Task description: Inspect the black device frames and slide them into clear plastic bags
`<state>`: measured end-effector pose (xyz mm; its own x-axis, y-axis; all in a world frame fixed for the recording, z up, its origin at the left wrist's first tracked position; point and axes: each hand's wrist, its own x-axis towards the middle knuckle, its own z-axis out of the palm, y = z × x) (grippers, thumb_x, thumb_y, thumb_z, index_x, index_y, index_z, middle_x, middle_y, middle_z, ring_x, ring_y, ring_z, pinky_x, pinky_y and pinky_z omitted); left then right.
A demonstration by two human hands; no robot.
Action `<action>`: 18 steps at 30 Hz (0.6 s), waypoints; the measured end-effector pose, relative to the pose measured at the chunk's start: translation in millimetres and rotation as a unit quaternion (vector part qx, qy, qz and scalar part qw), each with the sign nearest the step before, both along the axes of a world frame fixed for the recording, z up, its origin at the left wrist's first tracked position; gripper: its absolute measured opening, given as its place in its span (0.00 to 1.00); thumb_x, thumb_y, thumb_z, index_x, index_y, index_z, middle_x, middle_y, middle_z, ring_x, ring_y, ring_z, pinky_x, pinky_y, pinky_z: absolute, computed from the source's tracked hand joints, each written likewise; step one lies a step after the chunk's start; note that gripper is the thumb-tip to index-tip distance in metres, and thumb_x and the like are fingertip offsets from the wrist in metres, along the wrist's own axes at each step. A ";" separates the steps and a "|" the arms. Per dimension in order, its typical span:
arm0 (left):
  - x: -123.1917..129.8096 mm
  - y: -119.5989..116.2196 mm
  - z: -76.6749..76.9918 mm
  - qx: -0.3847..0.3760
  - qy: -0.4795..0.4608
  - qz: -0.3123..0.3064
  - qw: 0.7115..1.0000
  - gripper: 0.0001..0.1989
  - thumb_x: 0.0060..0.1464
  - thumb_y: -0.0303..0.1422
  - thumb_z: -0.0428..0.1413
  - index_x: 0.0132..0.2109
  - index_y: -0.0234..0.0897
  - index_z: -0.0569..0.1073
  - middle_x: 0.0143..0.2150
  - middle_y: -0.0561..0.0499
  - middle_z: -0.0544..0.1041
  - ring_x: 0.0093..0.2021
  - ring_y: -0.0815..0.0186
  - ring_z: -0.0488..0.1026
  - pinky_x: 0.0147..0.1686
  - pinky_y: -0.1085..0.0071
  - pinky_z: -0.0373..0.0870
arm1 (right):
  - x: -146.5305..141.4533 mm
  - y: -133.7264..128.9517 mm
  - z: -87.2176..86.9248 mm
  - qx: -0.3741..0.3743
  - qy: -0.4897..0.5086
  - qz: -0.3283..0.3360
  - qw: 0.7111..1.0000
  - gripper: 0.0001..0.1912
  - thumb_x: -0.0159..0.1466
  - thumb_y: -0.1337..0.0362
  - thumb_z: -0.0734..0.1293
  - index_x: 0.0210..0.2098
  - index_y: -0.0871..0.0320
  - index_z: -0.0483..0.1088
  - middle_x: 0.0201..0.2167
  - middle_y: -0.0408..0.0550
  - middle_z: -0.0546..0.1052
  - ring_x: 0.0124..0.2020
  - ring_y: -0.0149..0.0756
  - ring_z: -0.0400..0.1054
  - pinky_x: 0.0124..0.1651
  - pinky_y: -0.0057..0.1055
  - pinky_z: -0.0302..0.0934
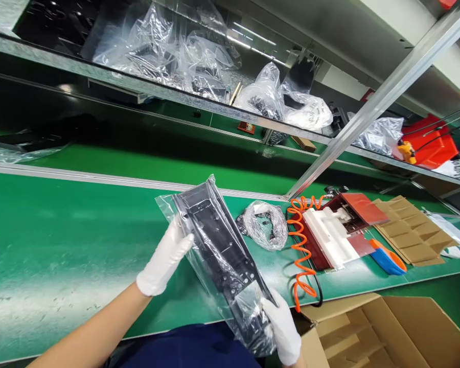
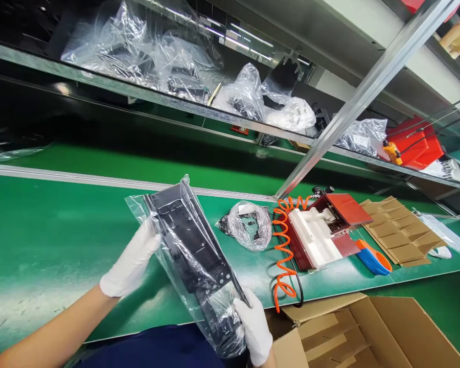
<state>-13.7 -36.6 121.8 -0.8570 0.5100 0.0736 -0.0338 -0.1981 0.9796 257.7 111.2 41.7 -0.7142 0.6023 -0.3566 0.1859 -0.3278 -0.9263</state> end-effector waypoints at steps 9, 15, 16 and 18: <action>13.3 0.2 6.3 -0.003 -0.066 -0.056 0.996 0.27 0.46 0.44 0.65 0.51 0.37 0.71 0.52 0.44 0.77 0.53 0.55 0.72 0.59 0.57 0.65 | -2.6 -8.0 10.7 -0.017 0.002 -0.009 1.000 0.17 0.55 0.51 0.74 0.36 0.57 0.77 0.26 0.44 0.75 0.28 0.34 0.66 0.37 0.32 0.63; 16.2 -3.5 12.2 -0.015 -0.054 -0.043 0.997 0.27 0.47 0.45 0.64 0.51 0.35 0.72 0.52 0.44 0.77 0.52 0.55 0.73 0.59 0.57 0.66 | -4.3 -7.4 8.0 -0.015 0.010 -0.006 1.000 0.18 0.54 0.51 0.74 0.38 0.58 0.77 0.27 0.44 0.75 0.28 0.33 0.65 0.38 0.32 0.63; 17.0 -4.0 12.7 -0.017 -0.049 -0.041 0.998 0.27 0.47 0.44 0.64 0.51 0.35 0.72 0.52 0.44 0.77 0.53 0.55 0.73 0.59 0.57 0.66 | -4.2 -7.1 6.6 -0.017 0.011 -0.004 1.000 0.18 0.55 0.51 0.74 0.38 0.58 0.77 0.25 0.43 0.74 0.28 0.33 0.65 0.37 0.32 0.63; 18.4 -3.7 12.6 -0.018 -0.043 -0.042 0.998 0.26 0.47 0.44 0.64 0.51 0.35 0.73 0.52 0.44 0.77 0.53 0.54 0.73 0.60 0.57 0.65 | -4.0 -7.0 4.1 -0.012 0.010 -0.001 1.000 0.18 0.55 0.52 0.74 0.39 0.57 0.77 0.24 0.43 0.74 0.28 0.35 0.66 0.37 0.34 0.64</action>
<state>4.6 -40.3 134.3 -0.8139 0.5807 -0.0176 -0.1322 -0.1557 0.9789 253.7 104.1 45.8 -0.7200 0.5952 -0.3567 0.1678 -0.3494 -0.9218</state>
